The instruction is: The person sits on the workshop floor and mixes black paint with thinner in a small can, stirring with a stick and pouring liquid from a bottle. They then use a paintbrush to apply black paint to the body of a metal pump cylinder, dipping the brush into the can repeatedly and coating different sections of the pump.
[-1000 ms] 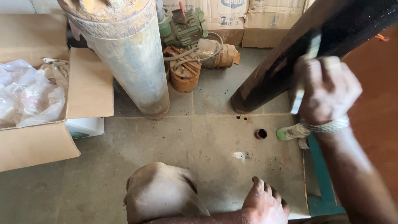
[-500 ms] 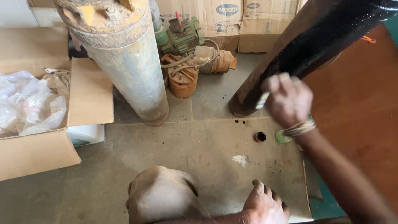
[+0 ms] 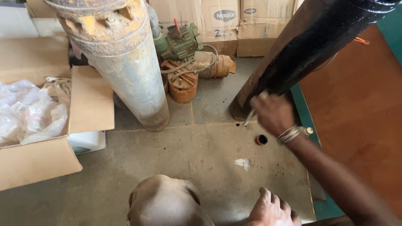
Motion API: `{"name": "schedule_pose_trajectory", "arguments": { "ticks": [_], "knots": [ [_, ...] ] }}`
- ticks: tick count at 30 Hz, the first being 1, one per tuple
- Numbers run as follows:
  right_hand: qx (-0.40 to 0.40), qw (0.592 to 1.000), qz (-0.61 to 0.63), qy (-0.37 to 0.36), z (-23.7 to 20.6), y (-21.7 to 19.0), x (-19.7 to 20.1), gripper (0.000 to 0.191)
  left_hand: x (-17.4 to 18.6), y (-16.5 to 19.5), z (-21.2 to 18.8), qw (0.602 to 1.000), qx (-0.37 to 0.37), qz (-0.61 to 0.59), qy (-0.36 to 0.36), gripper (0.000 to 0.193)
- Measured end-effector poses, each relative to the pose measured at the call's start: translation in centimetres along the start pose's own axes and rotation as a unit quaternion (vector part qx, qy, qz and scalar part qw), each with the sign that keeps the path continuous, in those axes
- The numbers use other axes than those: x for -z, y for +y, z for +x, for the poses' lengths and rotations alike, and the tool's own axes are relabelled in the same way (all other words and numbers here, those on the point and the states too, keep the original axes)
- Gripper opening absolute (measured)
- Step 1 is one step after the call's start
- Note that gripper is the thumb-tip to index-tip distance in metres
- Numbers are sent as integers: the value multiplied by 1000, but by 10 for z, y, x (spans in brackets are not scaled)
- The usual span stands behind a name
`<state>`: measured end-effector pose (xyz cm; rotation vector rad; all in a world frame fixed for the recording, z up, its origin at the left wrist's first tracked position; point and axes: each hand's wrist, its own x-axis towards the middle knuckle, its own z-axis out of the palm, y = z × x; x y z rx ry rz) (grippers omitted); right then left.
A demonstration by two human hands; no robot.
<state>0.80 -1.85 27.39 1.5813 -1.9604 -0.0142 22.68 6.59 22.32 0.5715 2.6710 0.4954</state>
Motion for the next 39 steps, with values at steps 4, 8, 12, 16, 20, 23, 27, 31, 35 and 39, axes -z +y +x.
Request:
{"name": "schedule_pose_trajectory", "arguments": {
  "ticks": [4, 8, 12, 16, 20, 23, 27, 31, 35, 39],
  "knots": [
    [-44, 986, -4, 160, 13, 52, 64, 20, 0, -1, -1, 1000, 19, 12, 1, 47],
    [-32, 977, 27, 209, 36, 55, 95, 19, 6, -18, -6, 998, 55, -4, -11, 44],
    [93, 993, -52, 48, 45, 24, 79, 20, 11, -27, -12, 997, 74, -11, -17, 43],
    [48, 995, -10, 84, 53, 51, 96, 27, 12, -32, -19, 998, 60, -30, -20, 42],
    [30, 978, -140, 149, 72, 105, 134, 15, 13, -36, -26, 999, 35, 12, 3, 45],
    [62, 962, -247, 96, 71, 96, 118, 12, 17, -35, -27, 998, 25, 46, 17, 46],
    [175, 964, -200, 13, 42, 25, 45, 35, 24, -26, -24, 999, 44, 10, -15, 45],
    [82, 993, -22, -77, 44, 0, 14, 35, 29, -26, -27, 997, 65, -42, -29, 47],
    [-41, 996, -19, -79, 81, 56, 61, 42, 34, -23, -35, 998, 61, 12, -14, 51],
    [26, 981, -162, 98, 87, 103, 103, 24, 45, -17, -37, 998, 48, 5, -34, 57]
  ]
}}
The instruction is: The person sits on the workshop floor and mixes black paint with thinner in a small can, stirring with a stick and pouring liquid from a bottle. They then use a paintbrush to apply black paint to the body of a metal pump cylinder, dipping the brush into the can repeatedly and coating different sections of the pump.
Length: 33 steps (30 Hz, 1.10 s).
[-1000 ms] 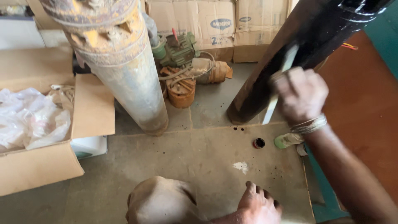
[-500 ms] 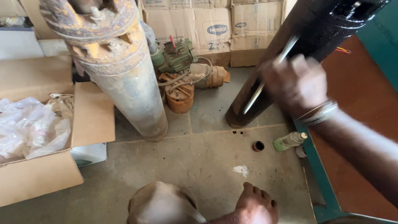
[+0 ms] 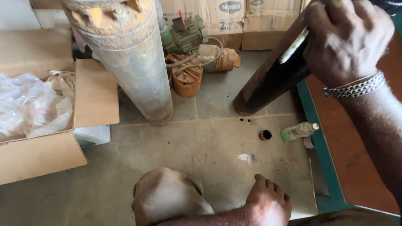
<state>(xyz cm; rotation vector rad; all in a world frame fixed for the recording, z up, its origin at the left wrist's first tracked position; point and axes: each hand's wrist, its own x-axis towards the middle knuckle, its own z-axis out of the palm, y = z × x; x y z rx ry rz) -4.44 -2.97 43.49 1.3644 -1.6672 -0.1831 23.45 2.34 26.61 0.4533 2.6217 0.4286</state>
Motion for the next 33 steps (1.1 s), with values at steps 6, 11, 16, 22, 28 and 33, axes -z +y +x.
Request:
{"name": "schedule_pose_trajectory", "arguments": {
  "ticks": [6, 11, 16, 22, 28, 33],
  "knots": [
    [121, 986, -108, -47, -65, -120, -73, 18, 4, 4, -2, 1000, 1, -11, -17, 58],
    [109, 971, 127, -170, -126, -197, -108, 28, -5, -3, -1, 999, 17, -49, -10, 51],
    [4, 990, 111, -89, -97, -111, -60, 19, -13, 0, 3, 998, 15, -55, 21, 47],
    [-30, 997, 54, -43, -102, -100, -62, 15, -13, 8, 10, 999, -8, -32, 6, 51],
    [29, 943, 187, -274, -177, -225, -141, 28, -10, 2, 6, 999, 8, -47, -22, 51],
    [-64, 935, 237, -256, -185, -214, -135, 31, -18, 3, 9, 999, 15, -49, 4, 50]
  ]
}}
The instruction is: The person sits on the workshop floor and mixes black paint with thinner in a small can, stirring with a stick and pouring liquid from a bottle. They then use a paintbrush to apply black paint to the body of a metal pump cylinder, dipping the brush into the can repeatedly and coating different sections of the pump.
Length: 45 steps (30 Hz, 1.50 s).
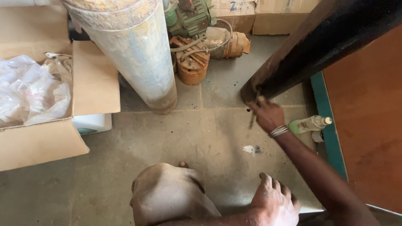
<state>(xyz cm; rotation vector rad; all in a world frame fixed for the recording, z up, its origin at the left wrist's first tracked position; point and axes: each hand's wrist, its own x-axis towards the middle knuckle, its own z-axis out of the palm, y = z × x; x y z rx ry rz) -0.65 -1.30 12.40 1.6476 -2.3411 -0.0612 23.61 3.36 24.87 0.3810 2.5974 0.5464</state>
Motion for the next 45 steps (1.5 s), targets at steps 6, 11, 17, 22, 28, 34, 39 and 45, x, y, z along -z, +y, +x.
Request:
{"name": "schedule_pose_trajectory", "arguments": {
  "ticks": [6, 11, 17, 22, 28, 34, 39, 45],
  "knots": [
    [-111, 987, 64, 98, -6, 15, 23, 26, -10, 7, 11, 1000, -20, -3, 10, 50],
    [-128, 986, 108, -12, -13, -44, -61, 37, -11, 6, 10, 999, -25, 36, 13, 52],
    [-240, 916, 320, -40, -6, -56, -82, 37, -12, 3, 4, 1000, -12, 9, 13, 54],
    [-229, 945, 226, 54, 1, -60, -52, 31, -13, 3, 2, 1000, -9, -10, -1, 51],
    [-222, 953, 204, -38, -4, -64, -43, 33, -17, 0, 0, 1000, -10, 4, 19, 52],
    [-183, 957, 190, -117, -6, -43, -49, 30, -18, 0, -2, 999, -3, 14, 30, 55],
    [-175, 940, 274, -104, 1, -35, -67, 32, -16, -3, -1, 1000, -8, 10, 27, 54],
    [-196, 913, 357, -16, 18, -28, -39, 26, -23, -4, -2, 999, 4, -8, 45, 49]
  ]
}}
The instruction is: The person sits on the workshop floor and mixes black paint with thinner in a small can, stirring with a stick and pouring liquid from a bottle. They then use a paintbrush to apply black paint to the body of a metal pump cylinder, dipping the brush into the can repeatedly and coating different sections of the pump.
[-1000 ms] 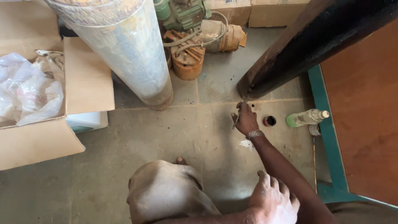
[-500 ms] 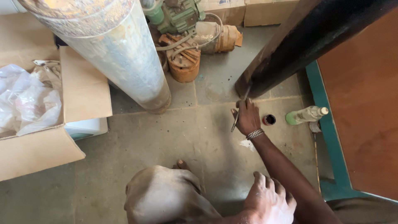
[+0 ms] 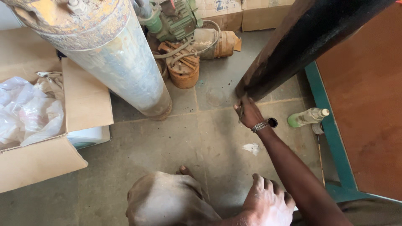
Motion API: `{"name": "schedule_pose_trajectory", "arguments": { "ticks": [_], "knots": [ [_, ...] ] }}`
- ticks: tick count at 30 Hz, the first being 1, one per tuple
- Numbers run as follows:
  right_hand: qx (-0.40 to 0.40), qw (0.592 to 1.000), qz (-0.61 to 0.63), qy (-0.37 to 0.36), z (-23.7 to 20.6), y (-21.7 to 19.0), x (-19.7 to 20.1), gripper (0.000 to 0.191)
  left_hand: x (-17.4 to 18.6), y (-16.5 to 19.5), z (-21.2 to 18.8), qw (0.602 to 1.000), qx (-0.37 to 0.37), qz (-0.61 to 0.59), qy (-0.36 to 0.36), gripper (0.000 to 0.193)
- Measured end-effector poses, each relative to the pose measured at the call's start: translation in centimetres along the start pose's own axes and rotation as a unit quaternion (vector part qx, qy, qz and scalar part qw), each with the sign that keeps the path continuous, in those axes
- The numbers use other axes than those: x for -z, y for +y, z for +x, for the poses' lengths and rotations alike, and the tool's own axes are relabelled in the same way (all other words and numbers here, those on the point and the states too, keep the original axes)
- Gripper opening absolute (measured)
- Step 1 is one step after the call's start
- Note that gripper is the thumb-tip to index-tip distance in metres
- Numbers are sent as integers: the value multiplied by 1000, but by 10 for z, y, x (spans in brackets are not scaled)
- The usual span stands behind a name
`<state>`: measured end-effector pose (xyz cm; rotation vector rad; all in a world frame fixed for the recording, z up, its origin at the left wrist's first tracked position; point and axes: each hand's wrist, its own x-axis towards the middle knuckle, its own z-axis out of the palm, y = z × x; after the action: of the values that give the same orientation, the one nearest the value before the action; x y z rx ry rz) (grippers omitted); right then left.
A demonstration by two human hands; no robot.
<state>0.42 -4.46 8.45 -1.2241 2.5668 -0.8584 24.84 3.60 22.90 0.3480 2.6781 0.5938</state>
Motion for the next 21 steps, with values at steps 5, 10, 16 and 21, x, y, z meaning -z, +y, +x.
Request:
{"name": "schedule_pose_trajectory", "arguments": {
  "ticks": [5, 10, 16, 21],
  "knots": [
    [93, 978, -47, 183, -8, -42, 42, 20, -3, 0, 0, 1000, -8, 16, 22, 52],
    [20, 960, -224, 168, -16, -50, 24, 30, -1, 0, -2, 999, -18, 35, 24, 55],
    [28, 996, -54, 71, -5, -34, -3, 35, 0, -3, -5, 999, -13, 29, 29, 49],
    [39, 970, 65, 232, -6, -46, 17, 27, 5, -1, -7, 1000, -8, 24, 10, 55]
  ]
}}
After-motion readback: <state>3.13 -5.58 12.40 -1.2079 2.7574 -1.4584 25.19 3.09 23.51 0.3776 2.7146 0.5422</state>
